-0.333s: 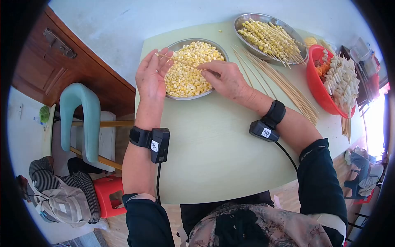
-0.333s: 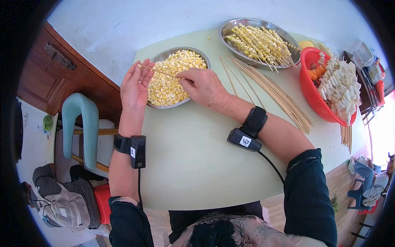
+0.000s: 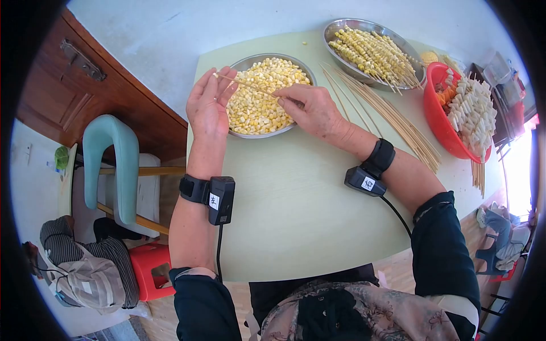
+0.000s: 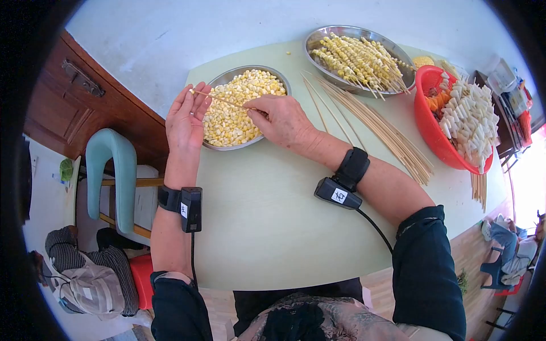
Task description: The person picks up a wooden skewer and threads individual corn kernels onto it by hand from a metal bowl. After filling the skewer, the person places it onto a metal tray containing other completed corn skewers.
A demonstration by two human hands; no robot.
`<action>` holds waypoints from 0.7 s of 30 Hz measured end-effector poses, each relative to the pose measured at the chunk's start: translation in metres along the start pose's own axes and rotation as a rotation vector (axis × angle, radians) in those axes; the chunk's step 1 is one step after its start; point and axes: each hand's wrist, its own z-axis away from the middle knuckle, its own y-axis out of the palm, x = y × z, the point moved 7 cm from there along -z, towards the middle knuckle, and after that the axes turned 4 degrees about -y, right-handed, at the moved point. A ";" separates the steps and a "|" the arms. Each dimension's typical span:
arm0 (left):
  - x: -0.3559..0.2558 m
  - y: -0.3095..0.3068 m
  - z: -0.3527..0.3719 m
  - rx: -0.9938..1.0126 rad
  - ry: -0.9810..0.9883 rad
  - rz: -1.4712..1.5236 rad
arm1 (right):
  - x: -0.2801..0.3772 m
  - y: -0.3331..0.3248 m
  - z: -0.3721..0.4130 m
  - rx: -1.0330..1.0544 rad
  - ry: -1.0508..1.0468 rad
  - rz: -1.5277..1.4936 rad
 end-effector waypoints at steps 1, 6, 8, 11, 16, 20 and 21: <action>0.000 0.000 0.000 -0.002 0.000 -0.001 | 0.000 0.000 0.000 -0.001 -0.005 -0.002; -0.001 -0.001 0.000 -0.004 0.009 0.004 | 0.000 0.000 0.000 -0.005 -0.020 -0.003; -0.001 -0.001 0.000 -0.004 0.013 0.003 | 0.000 0.000 0.000 -0.009 -0.027 -0.007; 0.000 -0.001 0.000 -0.004 0.016 0.000 | 0.000 0.000 0.001 -0.007 -0.030 0.001; -0.002 -0.002 0.000 -0.019 0.056 -0.024 | 0.002 0.000 0.000 0.013 -0.010 0.003; -0.001 -0.002 0.000 -0.019 0.064 -0.027 | 0.003 -0.001 0.000 0.017 -0.015 0.009; -0.001 -0.002 0.000 -0.021 0.063 -0.022 | 0.003 -0.001 0.000 0.019 -0.016 0.012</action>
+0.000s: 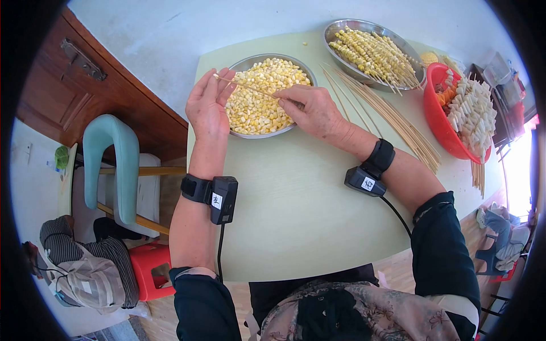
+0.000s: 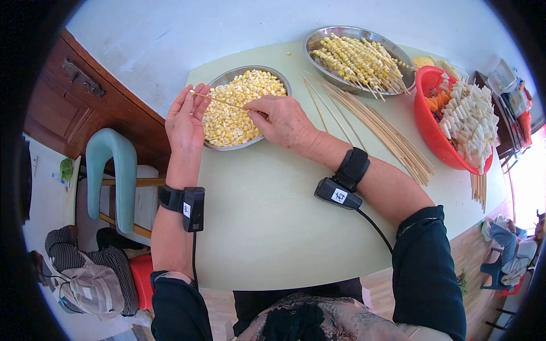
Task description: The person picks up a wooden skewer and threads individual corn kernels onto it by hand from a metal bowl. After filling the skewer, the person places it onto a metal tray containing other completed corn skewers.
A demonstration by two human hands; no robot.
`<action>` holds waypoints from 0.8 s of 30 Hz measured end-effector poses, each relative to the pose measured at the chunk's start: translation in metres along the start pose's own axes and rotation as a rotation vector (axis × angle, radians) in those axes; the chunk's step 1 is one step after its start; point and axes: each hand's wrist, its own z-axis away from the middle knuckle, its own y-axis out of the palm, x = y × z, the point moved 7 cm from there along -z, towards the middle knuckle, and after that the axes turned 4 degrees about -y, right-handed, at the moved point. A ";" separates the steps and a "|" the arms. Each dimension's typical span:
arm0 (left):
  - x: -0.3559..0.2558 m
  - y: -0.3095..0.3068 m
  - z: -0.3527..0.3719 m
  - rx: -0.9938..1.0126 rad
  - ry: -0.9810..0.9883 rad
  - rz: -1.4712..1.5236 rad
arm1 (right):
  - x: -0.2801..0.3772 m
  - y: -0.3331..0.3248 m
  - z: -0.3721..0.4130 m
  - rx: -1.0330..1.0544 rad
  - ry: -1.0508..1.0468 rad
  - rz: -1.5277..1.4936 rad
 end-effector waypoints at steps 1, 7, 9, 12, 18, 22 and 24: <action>0.000 0.000 0.000 -0.002 -0.001 0.005 | 0.000 0.000 0.000 0.001 -0.001 0.003; 0.001 -0.002 -0.002 0.001 0.012 0.018 | 0.001 -0.001 0.000 -0.011 -0.002 0.006; 0.001 -0.002 -0.001 0.005 0.016 0.012 | 0.000 0.000 0.000 -0.013 -0.009 0.009; -0.001 0.000 0.000 0.008 0.020 0.002 | 0.000 0.000 0.000 -0.011 -0.014 0.011; 0.000 -0.001 -0.001 0.008 0.032 -0.016 | 0.001 -0.001 0.000 -0.002 -0.005 0.015; -0.003 0.001 0.001 -0.004 0.056 -0.068 | 0.001 0.000 0.000 -0.001 -0.015 0.027; -0.004 0.001 0.001 -0.006 0.067 -0.085 | 0.001 -0.001 0.000 0.001 -0.015 0.031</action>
